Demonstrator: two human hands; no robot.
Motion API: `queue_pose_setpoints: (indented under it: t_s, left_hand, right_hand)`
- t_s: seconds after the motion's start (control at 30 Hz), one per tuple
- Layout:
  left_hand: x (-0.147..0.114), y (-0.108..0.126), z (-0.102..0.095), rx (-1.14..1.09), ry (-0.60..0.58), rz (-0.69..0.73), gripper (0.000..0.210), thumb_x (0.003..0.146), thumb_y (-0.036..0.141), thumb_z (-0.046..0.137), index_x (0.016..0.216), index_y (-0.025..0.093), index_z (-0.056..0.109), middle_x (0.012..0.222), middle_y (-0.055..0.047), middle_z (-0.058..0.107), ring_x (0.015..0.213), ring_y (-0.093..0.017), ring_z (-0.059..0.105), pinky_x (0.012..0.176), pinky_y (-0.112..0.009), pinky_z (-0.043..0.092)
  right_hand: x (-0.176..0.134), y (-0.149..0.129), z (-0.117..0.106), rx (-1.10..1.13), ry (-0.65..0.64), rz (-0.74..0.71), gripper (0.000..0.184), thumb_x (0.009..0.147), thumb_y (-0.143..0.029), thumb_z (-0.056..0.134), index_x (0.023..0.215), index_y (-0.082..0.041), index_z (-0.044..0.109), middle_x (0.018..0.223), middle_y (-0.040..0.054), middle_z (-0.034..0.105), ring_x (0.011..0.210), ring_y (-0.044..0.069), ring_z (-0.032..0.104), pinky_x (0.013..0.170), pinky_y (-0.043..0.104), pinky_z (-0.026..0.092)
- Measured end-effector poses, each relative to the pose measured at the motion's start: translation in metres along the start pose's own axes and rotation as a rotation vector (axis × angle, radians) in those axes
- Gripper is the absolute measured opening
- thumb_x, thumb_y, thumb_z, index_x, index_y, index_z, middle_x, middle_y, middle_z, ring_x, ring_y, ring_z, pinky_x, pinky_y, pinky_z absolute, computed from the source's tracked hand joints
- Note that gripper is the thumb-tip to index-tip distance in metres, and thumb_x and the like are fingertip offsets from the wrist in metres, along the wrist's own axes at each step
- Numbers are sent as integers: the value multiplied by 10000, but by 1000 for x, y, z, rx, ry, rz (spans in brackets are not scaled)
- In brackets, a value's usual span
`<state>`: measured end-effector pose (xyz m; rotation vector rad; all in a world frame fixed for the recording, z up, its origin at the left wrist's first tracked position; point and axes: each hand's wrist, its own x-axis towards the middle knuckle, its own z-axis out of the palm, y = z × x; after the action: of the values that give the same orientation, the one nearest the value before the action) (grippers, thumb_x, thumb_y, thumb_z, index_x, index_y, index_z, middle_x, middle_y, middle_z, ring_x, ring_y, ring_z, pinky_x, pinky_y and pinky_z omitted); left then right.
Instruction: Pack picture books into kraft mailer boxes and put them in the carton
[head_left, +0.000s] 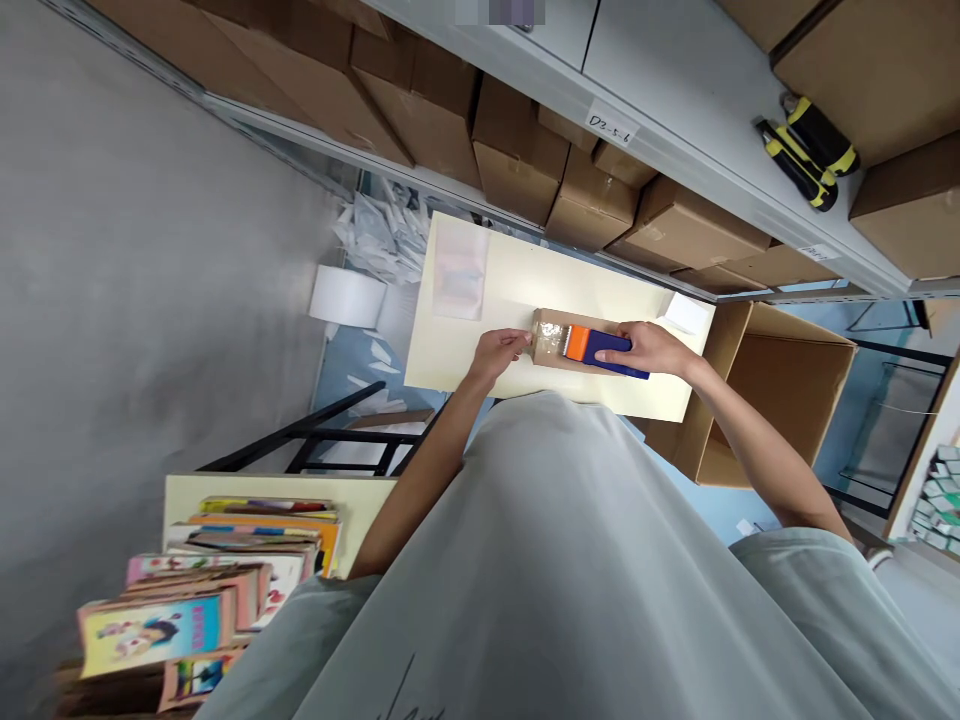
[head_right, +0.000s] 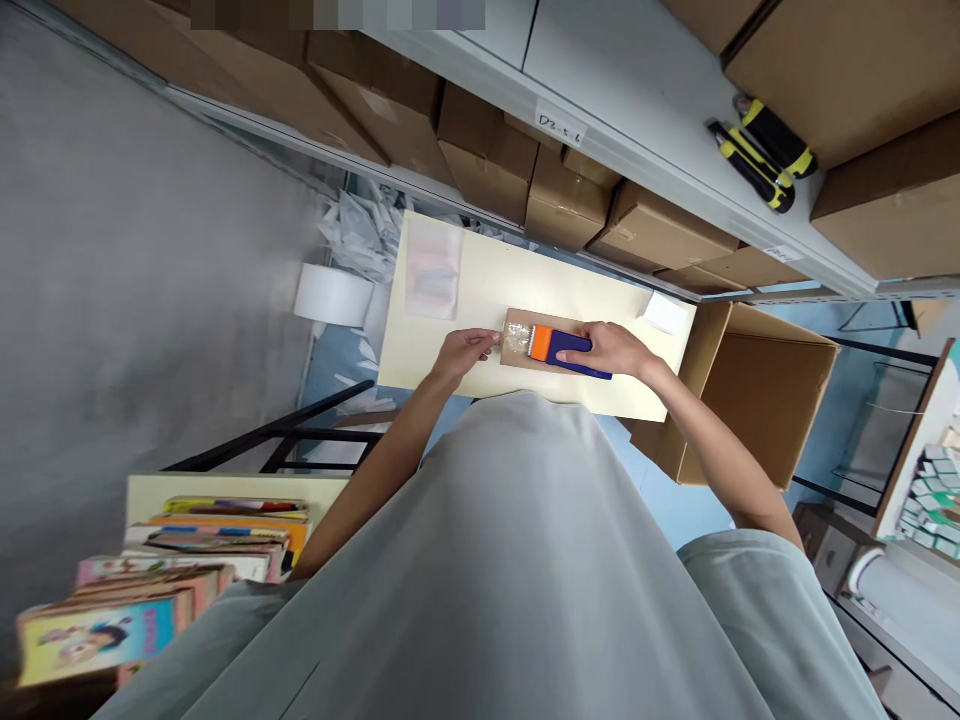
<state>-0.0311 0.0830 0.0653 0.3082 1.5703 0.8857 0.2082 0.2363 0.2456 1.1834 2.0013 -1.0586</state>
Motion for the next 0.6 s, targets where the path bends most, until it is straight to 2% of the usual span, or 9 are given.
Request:
queue_pose_setpoints:
  t_s: [0.13,0.23,0.3,0.37,0.43,0.47,0.53,0.6]
  left_hand:
    - [-3,-4,5,-28,52,12,449,657,530,955,902,162,876,900,-96,838,709,-149,645,682,-283,540]
    - [-5,-7,8,-17,59,36,473,702,553,934,945,153,867,905,-93,833,700,-145,649,693,-281,558]
    - [-3,-9,10,4,57,44,524,756,536,912,1099,145,848,918,-90,827,721,-156,679,710,-285,580]
    - [1,-8,12,38,87,28,697,789,475,909,1388,157,750,1020,-100,831,767,-172,722,739,-300,611]
    - [2,-7,14,79,152,26,868,797,382,912,1581,175,602,1228,-141,812,858,-192,769,821,-333,647]
    - [0,-6,16,94,180,52,864,810,347,896,1597,173,584,1331,-162,782,929,-206,787,890,-352,656]
    - [-10,-7,21,112,183,166,689,893,348,810,1532,152,641,1453,-178,733,1125,-242,791,1058,-382,631]
    - [-26,-11,30,131,104,300,579,995,404,681,1516,152,655,1528,-169,698,1345,-270,722,1197,-407,560]
  right_hand:
    - [-1,-2,2,-9,16,24,567,921,-777,703,934,-211,681,865,52,750,743,201,654,665,296,415]
    - [-1,-3,3,-32,28,34,562,929,-770,699,945,-209,689,873,59,754,745,205,652,663,298,411]
    - [-1,-3,4,-36,31,24,560,935,-767,695,953,-207,695,876,60,756,752,206,654,666,297,411]
    - [-1,-3,4,-34,29,17,562,939,-767,692,955,-205,704,871,61,758,755,208,658,670,298,413]
    - [0,-2,3,-26,29,13,565,943,-767,688,965,-203,715,875,63,764,759,210,664,676,299,419]
    - [0,-2,3,-22,29,13,568,945,-768,686,973,-201,720,880,65,767,761,211,667,679,298,422]
    - [-1,-2,3,-22,29,15,577,946,-772,682,990,-198,727,896,69,775,767,212,672,681,296,428]
    - [-1,-2,4,-35,29,17,588,944,-782,679,992,-198,730,900,71,778,769,213,675,676,293,425]
